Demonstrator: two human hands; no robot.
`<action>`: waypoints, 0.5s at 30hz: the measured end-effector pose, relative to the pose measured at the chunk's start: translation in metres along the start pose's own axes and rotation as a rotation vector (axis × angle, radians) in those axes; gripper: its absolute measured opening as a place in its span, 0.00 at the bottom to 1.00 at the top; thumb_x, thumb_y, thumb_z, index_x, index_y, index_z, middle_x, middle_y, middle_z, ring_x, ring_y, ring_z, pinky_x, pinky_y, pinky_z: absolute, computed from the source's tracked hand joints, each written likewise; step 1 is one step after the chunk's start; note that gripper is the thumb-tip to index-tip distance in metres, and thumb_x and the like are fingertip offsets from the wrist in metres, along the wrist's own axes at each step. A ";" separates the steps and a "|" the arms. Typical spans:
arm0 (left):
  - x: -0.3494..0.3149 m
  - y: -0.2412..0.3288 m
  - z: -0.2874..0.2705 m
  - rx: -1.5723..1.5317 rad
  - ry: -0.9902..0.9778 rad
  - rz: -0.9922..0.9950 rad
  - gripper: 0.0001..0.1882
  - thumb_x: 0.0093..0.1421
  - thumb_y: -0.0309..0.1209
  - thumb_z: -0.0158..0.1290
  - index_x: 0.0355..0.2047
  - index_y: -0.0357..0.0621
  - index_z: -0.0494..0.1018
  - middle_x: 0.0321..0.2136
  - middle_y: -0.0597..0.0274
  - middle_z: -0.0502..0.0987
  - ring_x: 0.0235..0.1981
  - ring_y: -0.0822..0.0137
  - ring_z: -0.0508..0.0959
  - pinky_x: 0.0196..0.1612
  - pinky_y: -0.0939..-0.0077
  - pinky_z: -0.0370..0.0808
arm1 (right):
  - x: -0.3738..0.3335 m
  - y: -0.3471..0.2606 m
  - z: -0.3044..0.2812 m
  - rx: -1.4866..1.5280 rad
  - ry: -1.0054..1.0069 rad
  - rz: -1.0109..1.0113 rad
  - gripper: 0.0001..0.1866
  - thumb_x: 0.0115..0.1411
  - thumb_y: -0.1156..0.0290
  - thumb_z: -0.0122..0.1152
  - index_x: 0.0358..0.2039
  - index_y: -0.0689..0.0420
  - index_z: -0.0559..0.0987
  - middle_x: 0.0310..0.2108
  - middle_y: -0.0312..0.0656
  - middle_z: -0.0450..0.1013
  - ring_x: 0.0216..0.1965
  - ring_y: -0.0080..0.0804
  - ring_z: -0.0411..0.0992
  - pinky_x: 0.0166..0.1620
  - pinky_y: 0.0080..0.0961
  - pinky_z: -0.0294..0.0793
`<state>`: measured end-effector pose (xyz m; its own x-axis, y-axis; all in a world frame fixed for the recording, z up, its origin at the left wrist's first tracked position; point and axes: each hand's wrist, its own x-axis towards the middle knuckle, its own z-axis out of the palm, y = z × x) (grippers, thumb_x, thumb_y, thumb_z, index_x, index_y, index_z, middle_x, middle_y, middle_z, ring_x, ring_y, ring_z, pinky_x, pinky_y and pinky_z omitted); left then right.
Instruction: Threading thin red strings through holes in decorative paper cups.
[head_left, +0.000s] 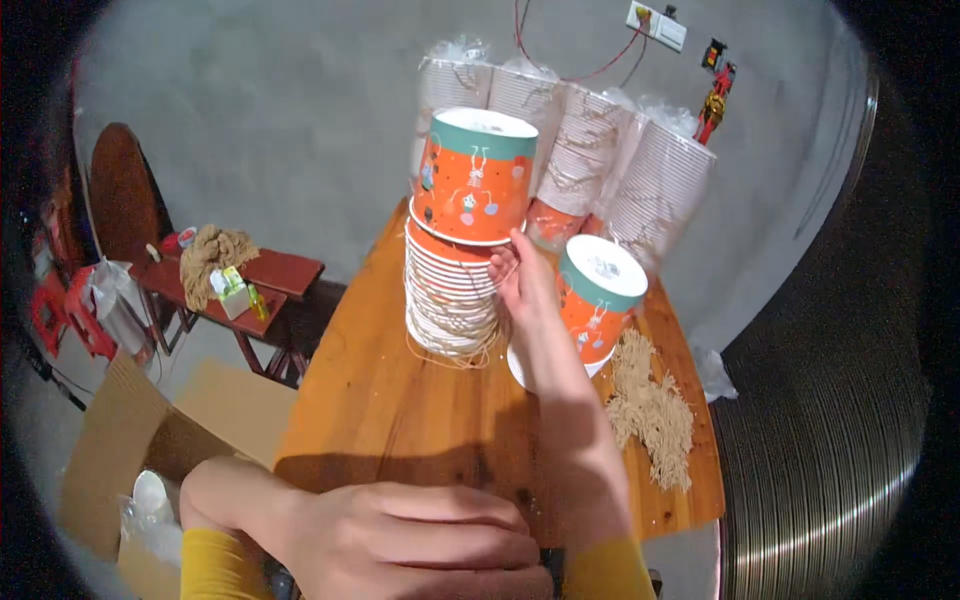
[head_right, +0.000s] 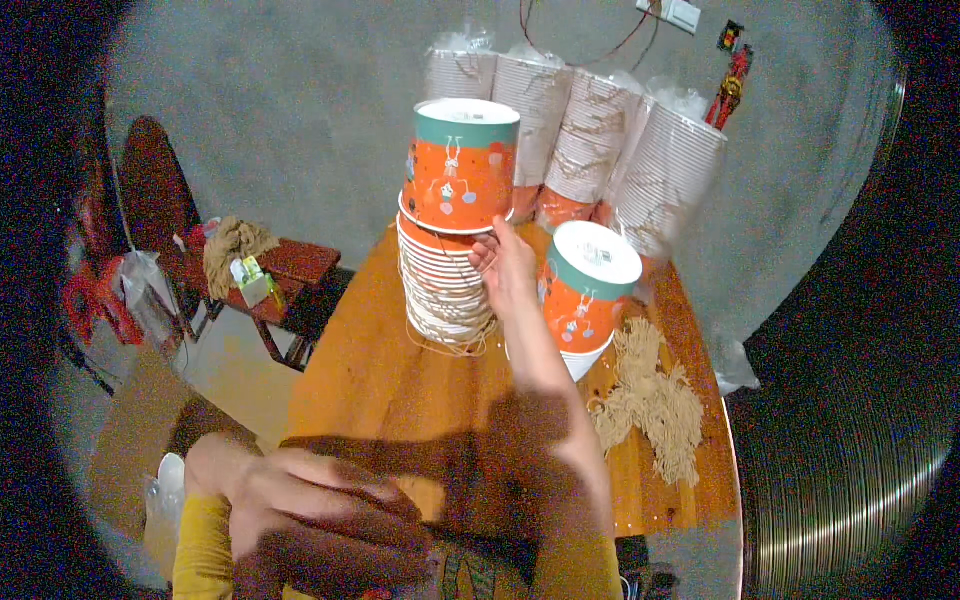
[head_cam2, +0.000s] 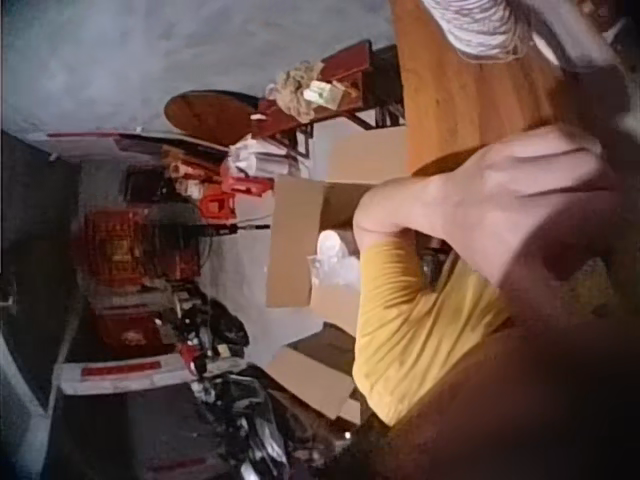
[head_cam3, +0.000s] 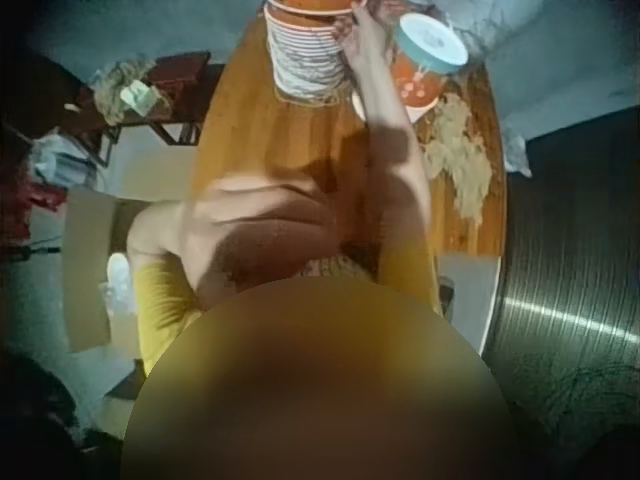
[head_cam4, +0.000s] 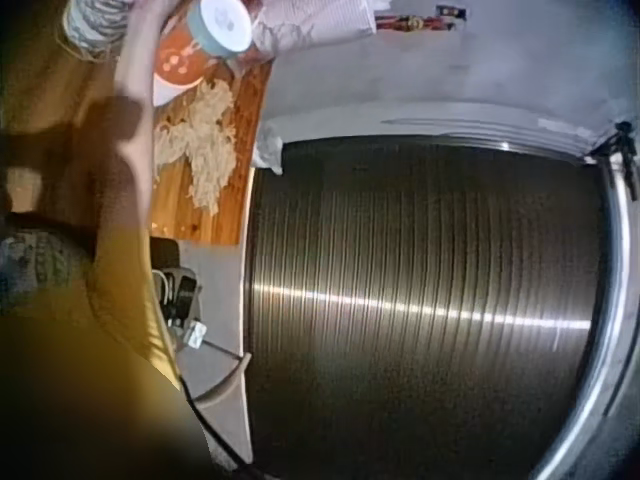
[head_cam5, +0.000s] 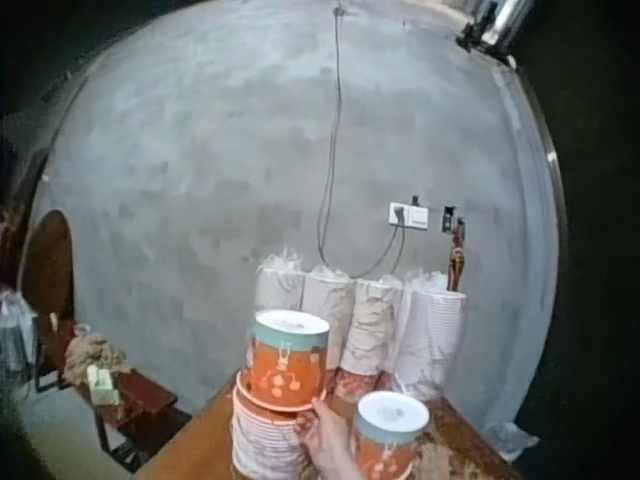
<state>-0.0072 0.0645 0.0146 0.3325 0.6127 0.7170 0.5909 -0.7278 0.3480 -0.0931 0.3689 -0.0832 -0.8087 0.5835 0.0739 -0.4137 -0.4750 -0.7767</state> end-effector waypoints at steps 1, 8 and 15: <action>0.005 0.002 0.000 0.064 0.063 0.090 0.18 0.51 0.41 0.55 0.36 0.41 0.76 0.35 0.45 0.76 0.35 0.53 0.76 0.40 0.63 0.74 | -0.007 -0.003 -0.005 -0.156 0.012 -0.039 0.11 0.59 0.64 0.56 0.36 0.58 0.72 0.26 0.36 0.70 0.24 0.22 0.69 0.26 0.19 0.74; -0.039 -0.015 0.011 0.037 -0.101 0.033 0.34 0.63 0.54 0.30 0.47 0.37 0.70 0.43 0.45 0.74 0.46 0.50 0.75 0.51 0.62 0.72 | -0.087 -0.050 -0.013 -1.524 0.107 -0.912 0.18 0.52 0.67 0.60 0.43 0.60 0.70 0.42 0.48 0.65 0.46 0.44 0.65 0.47 0.37 0.65; -0.008 -0.012 0.021 -0.341 -0.288 0.007 0.32 0.62 0.50 0.40 0.56 0.35 0.59 0.38 0.47 0.77 0.40 0.52 0.78 0.45 0.64 0.76 | -0.093 -0.084 -0.059 -1.964 0.304 -0.878 0.27 0.47 0.58 0.67 0.49 0.50 0.73 0.54 0.49 0.62 0.56 0.54 0.56 0.53 0.52 0.61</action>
<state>-0.0014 0.0746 -0.0078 0.5554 0.6330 0.5393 0.3277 -0.7626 0.5577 0.0414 0.3936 -0.0622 -0.5482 0.3676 0.7512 0.4609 0.8823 -0.0954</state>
